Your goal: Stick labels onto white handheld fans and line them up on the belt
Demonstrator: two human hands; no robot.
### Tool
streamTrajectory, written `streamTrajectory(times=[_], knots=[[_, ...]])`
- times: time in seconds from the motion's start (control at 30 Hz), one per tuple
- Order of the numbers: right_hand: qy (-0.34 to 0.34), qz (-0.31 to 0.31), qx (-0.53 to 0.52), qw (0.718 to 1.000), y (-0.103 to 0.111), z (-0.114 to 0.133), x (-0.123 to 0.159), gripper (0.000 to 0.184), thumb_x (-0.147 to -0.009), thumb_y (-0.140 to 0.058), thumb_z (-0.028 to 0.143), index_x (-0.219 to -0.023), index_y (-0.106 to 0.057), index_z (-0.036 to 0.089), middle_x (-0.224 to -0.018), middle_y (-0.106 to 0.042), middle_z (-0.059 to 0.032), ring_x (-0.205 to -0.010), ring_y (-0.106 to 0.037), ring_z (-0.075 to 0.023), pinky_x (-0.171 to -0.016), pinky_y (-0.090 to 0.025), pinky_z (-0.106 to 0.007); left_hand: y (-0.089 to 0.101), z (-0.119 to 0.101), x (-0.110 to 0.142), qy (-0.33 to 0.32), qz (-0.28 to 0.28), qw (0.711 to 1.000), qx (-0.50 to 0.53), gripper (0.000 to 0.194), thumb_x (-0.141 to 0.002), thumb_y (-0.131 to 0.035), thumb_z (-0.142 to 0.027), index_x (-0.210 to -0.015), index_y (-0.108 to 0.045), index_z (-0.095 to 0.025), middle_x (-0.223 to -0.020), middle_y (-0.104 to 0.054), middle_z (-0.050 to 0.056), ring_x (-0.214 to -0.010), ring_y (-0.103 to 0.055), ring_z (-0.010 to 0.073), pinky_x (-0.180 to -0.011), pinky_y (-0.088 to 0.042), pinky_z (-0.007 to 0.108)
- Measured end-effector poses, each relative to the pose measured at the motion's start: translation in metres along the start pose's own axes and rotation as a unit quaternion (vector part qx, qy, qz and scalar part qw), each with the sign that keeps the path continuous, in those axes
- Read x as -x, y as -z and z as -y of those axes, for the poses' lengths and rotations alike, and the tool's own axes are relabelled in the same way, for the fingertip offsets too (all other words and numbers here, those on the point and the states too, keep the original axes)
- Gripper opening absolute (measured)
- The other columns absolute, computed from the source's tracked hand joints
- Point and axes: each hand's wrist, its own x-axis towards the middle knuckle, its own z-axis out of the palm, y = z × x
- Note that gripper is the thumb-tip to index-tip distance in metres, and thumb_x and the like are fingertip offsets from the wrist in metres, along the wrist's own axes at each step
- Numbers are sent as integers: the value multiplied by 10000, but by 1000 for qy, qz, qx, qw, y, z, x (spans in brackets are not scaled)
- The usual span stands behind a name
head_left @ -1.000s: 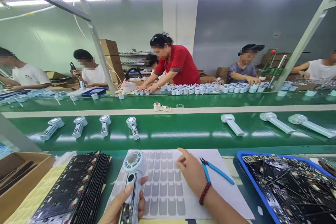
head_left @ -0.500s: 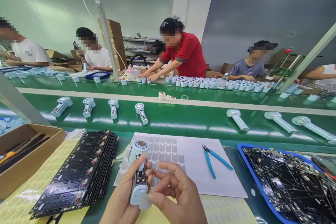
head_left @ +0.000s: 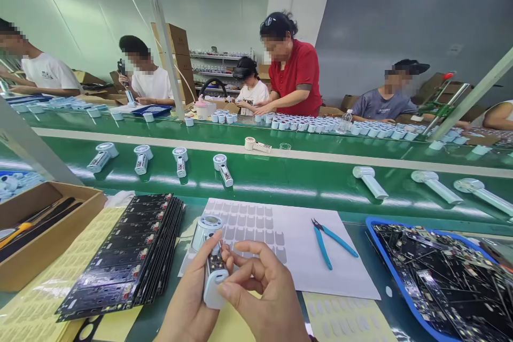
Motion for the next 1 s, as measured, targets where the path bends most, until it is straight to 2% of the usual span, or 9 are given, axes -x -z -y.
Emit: streamTrajectory(times=[0.27, 0.4, 0.5, 0.6, 0.67, 0.73, 0.8, 0.87, 1.0], knots=[[8, -1, 30, 1000, -1, -1, -1, 356, -624, -731, 185, -976, -689, 223, -675, -753, 29, -920, -730, -238, -855, -587, -337, 1, 1, -2, -8, 9, 1000, 6, 218, -938, -556, -135, -721, -549, -151, -550, -578, 1, -424, -565, 79, -434, -515, 175], [97, -22, 137, 986, -4, -10, 5, 413, -681, -728, 161, -1081, -679, 251, -723, -747, 30, -873, -731, -227, -825, -601, -329, 4, 4, -1, 8, 13, 999, 32, 238, -926, -572, -154, -695, -526, -188, -553, -562, -5, -436, -562, 90, -428, -524, 185], [195, -76, 231, 950, -3, -16, 6, 636, -639, -824, 183, -1228, -604, 278, -969, -742, -17, -936, -721, -241, -759, -607, -305, 3, 4, 6, 25, 1, 999, 34, 214, -925, -544, -111, -721, -535, -177, -591, -557, -5, -439, -551, 69, -427, -517, 151], [166, -115, 219, 954, 9, -18, 5, 746, -680, -834, 353, -1340, -497, 277, -1214, -628, -79, -936, -707, -233, -618, -600, -263, 5, -1, 14, 61, 0, 998, 28, 147, -924, -507, -77, -803, -578, -121, -639, -535, -4, -421, -515, 33, -422, -487, 107], [135, -112, 212, 961, 26, -23, 5, 513, -841, -682, 428, -1302, -529, 265, -1197, -608, -85, -879, -704, -202, -573, -580, -238, 15, -8, 16, 37, 30, 998, -30, 76, -877, -557, -61, -861, -622, -97, -649, -533, -7, -419, -496, 40, -405, -479, 122], [141, -93, 264, 950, 46, -33, 9, 292, -935, -555, 422, -1166, -625, 258, -1124, -633, -80, -846, -699, -190, -531, -547, -220, 34, -15, 13, -43, 59, 988, -136, 152, -766, -692, -78, -914, -676, -107, -679, -587, 9, -480, -553, 85, -454, -529, 179], [160, -74, 356, 918, 64, -51, 17, 211, -947, -538, 397, -1033, -679, 266, -1073, -659, -68, -806, -698, -186, -514, -532, -227, 57, -22, 7, -124, 71, 962, -233, 292, -616, -836, -159, -883, -721, -136, -746, -665, 43, -674, -673, 184, -627, -605, 263], [170, -61, 444, 878, 76, -71, 25, 164, -936, -551, 357, -983, -687, 279, -1040, -676, -52, -766, -701, -188, -533, -546, -247, 81, -26, -1, -179, 67, 938, -288, 365, -485, -918, -269, -792, -748, -169, -801, -719, 65, -894, -709, 292, -851, -596, 354], [187, -34, 542, 818, 82, -97, 34, 154, -936, -532, 239, -975, -676, 281, -968, -681, -51, -810, -694, -210, -560, -543, -257, 112, -25, -9, -229, 24, 920, -317, 456, -413, -949, -359, -820, -787, -231, -921, -781, 89, -1107, -658, 403, -1120, -387, 505]])
